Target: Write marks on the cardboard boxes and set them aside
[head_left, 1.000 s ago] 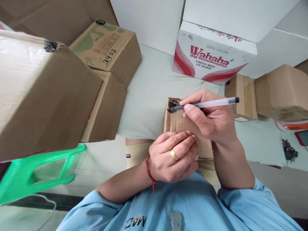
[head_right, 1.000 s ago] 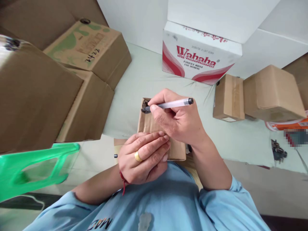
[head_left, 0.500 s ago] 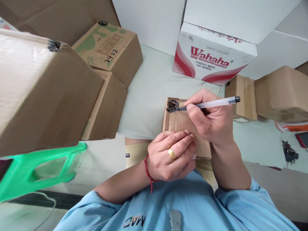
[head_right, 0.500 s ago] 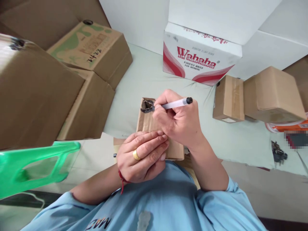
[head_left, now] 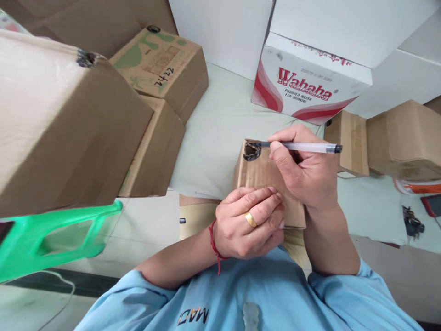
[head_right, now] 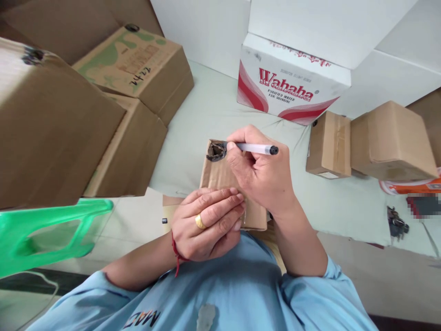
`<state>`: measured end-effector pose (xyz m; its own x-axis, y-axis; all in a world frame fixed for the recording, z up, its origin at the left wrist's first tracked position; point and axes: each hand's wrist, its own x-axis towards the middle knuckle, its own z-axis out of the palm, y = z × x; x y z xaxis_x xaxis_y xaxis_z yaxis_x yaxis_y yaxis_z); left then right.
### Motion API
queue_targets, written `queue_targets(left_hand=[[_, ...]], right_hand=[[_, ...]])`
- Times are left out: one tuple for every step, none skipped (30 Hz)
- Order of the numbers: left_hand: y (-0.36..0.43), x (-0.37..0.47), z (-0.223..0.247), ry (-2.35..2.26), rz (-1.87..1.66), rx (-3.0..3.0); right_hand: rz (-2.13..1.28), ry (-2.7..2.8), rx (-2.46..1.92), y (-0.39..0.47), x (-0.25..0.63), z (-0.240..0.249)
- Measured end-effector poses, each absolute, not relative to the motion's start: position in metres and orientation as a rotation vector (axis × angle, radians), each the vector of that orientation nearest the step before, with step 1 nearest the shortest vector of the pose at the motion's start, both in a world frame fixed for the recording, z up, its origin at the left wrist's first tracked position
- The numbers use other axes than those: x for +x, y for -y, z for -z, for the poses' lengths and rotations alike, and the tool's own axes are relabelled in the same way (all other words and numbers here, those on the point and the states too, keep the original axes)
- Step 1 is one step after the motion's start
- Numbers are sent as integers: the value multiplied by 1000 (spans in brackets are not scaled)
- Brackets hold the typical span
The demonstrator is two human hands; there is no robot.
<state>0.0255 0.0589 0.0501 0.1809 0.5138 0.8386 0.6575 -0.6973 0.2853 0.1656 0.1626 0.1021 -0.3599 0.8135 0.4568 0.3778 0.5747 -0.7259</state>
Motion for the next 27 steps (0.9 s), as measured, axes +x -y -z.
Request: queue_targets(left_hand=[[-59,26,-50,1154,1541,-2304],[-59,26,-50,1157,1538,-2306],[-59,26,-50,1158,1536,-2308],[-59,26,-50,1158,1535,-2309],[-59,26,-50,1159,1534,-2309],[-59,26,-51,1157,1536,-2307],[-59,26,-51,1155,1539,-2305],[-59,26,-51,1152,1540,-2303],[-60,26,-51,1147,1542,-2302],[-60,26,-50,1141,1544,-2301],[-60,26,-50,1134,1547,-2300],[-60,26,-50,1129,1549,-2301],[-61,26,-50,1125,1552,-2301],[-61,26,-49,1121,1554,-2300],[-61,26,-49,1118,1556,-2299],[-61,27,-48,1114,1558,-2298],[-61,27,-48,1110,1561,-2295],[-60,27,-48,1107,1565,-2292],[-60,27,-47,1106,1568,-2290],[-60,27,-47,1106,1570,-2289],[-60,27,-46,1106,1572,-2288],[-60,27,-46,1109,1574,-2288],[-60,27,-46,1109,1575,-2288],[-60,27,-46,1109,1575,-2288],[-60,27,-45,1108,1574,-2287],[-60,27,-45,1107,1574,-2282],[-60,27,-45,1107,1572,-2277]], right_hand=[[-650,1954,-962,-162,165,-102],[-648,1938,-967,-162,165,-102],[-646,1917,-970,-162,165,-102],[-644,1896,-972,-161,165,-101],[-641,1877,-973,-161,165,-101],[-636,1863,-969,-161,165,-100],[-633,1853,-963,-161,165,-100],[-629,1846,-954,-161,165,-99],[-626,1841,-941,-161,165,-99],[-624,1840,-928,-161,165,-99],[-623,1843,-918,-161,166,-98],[-621,1850,-914,-161,166,-98],[-619,1862,-912,-161,167,-98],[-616,1875,-913,-161,167,-97],[-612,1889,-917,-161,168,-97],[-606,1899,-919,-161,168,-97],[-597,1904,-915,-161,168,-97],[-590,1907,-911,-161,168,-97],[-584,1907,-905,-161,168,-97],[-582,1904,-903,-161,168,-97],[-583,1898,-901,-160,168,-97],[-588,1889,-903,-160,168,-97],[-596,1881,-907,-159,167,-98],[-604,1879,-909,-159,167,-98],[-612,1886,-910,-159,167,-98],[-620,1904,-909,-159,167,-99],[-626,1927,-904,-159,167,-99]])
